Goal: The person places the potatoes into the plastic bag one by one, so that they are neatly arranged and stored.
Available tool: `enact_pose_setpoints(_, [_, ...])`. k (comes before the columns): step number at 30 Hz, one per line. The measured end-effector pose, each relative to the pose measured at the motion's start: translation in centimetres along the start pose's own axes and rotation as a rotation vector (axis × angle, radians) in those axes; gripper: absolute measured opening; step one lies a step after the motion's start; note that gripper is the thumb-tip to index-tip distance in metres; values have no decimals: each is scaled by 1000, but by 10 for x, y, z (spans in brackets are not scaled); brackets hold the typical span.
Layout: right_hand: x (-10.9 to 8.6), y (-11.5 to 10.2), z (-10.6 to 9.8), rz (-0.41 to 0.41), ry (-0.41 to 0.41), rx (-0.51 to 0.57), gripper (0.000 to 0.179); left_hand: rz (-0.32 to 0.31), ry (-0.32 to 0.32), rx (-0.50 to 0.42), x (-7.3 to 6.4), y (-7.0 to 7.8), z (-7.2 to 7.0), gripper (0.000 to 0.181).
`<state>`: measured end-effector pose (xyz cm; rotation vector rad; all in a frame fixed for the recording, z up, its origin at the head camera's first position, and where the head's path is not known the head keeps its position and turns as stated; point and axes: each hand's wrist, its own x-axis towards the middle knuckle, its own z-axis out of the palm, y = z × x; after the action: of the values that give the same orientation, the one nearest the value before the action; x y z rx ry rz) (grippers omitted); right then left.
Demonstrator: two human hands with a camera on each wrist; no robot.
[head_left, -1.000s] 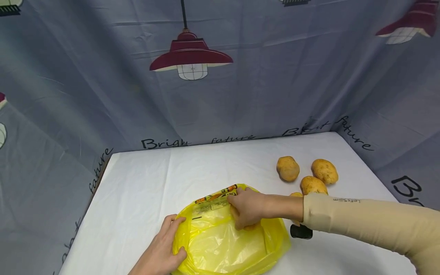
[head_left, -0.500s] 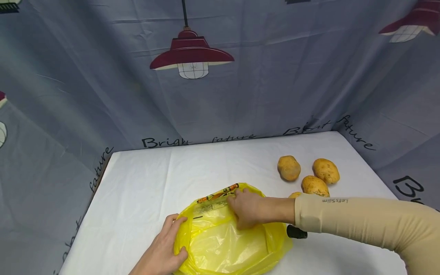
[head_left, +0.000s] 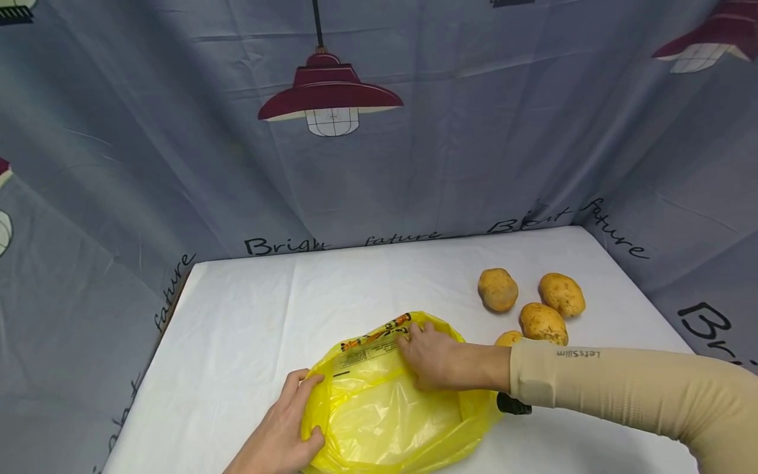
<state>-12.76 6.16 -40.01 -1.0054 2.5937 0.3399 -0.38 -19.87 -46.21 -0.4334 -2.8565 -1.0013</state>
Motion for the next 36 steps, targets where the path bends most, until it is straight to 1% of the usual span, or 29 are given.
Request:
enact_pose_setpoints(11, [-1,1,2,7,2,-3,76,7,-10,7,0,0,0,67])
enact_pose_setpoints(15, [-5,-1,-4,-18,17,-59,73,2,-14,6,0,1,-1,67])
enact_pose_setpoints(20, [-14,-7,-16,-47,35,-171,71,11,-7,11,1,0,0,68])
enact_pose_setpoints(23, [-20,-8,-22,-53,43,-190,72,17,-5,16,1,0,1,68])
enact_pose_setpoints(26, [-26,-8,-29,-49,57,-158,68,19,-6,20,1,0,1,69])
enact_pose_setpoints(30, [-34,-3,-38,-44,82,-85,62,25,-6,19,1,0,1,68])
enact_pose_setpoints(33, [-39,2,-45,-41,97,-39,62,21,-5,17,1,1,0,68])
enact_pose_setpoints(36, [-45,7,-55,-28,99,41,64,12,-4,14,0,1,0,68])
